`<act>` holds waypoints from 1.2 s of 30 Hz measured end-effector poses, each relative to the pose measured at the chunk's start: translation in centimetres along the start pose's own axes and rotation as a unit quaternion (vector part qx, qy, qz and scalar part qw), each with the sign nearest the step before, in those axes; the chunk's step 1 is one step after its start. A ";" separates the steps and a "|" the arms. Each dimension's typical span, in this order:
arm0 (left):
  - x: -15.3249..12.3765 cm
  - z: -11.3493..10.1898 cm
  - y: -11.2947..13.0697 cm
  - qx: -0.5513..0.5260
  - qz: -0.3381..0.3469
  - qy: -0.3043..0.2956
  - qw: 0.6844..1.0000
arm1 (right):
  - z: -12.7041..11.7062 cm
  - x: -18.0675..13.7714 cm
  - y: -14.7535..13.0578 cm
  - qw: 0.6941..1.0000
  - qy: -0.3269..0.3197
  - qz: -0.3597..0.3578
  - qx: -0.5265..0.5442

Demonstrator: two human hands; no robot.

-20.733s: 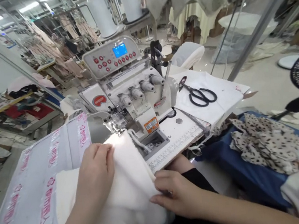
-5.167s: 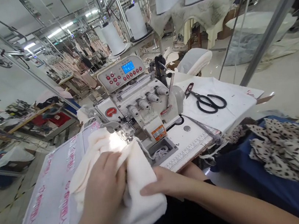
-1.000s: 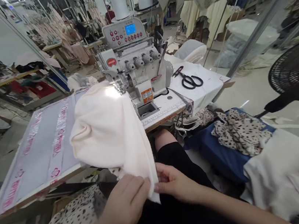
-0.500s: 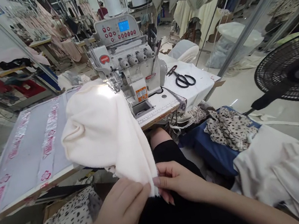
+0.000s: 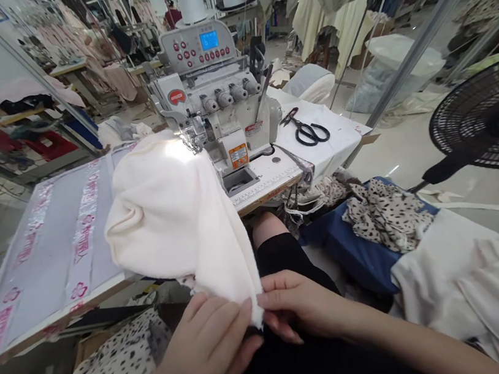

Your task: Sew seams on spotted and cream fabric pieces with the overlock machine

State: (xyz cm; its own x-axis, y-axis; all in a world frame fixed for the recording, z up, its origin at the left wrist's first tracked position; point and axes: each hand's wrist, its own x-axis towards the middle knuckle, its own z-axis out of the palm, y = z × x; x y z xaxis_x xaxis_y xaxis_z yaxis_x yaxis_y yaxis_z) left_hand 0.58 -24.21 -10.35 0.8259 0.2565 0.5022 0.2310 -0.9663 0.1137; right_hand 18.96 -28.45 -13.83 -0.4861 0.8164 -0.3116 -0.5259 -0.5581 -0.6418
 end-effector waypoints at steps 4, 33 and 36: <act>0.0 0.2 -0.1 -0.017 0.002 0.006 1.000 | 0.1 0.4 0.2 1.000 -0.002 0.014 0.007; 0.0 -2.8 -18.4 0.228 -0.486 -0.005 0.844 | -2.3 0.6 -1.0 0.745 -0.015 -0.324 -0.583; 0.6 -3.6 -17.8 0.222 -0.480 -0.010 0.849 | -1.7 -0.4 -2.1 0.796 -0.030 -0.292 -0.530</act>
State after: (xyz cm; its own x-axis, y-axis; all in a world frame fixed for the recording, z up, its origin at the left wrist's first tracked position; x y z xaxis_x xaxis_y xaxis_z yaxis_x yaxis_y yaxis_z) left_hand -4.86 -6.90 -8.98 0.1558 0.9251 0.3463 0.9697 -0.2099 0.1247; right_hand 21.49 -27.37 -13.54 -0.4237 0.8649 0.2692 0.1953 0.3774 -0.9052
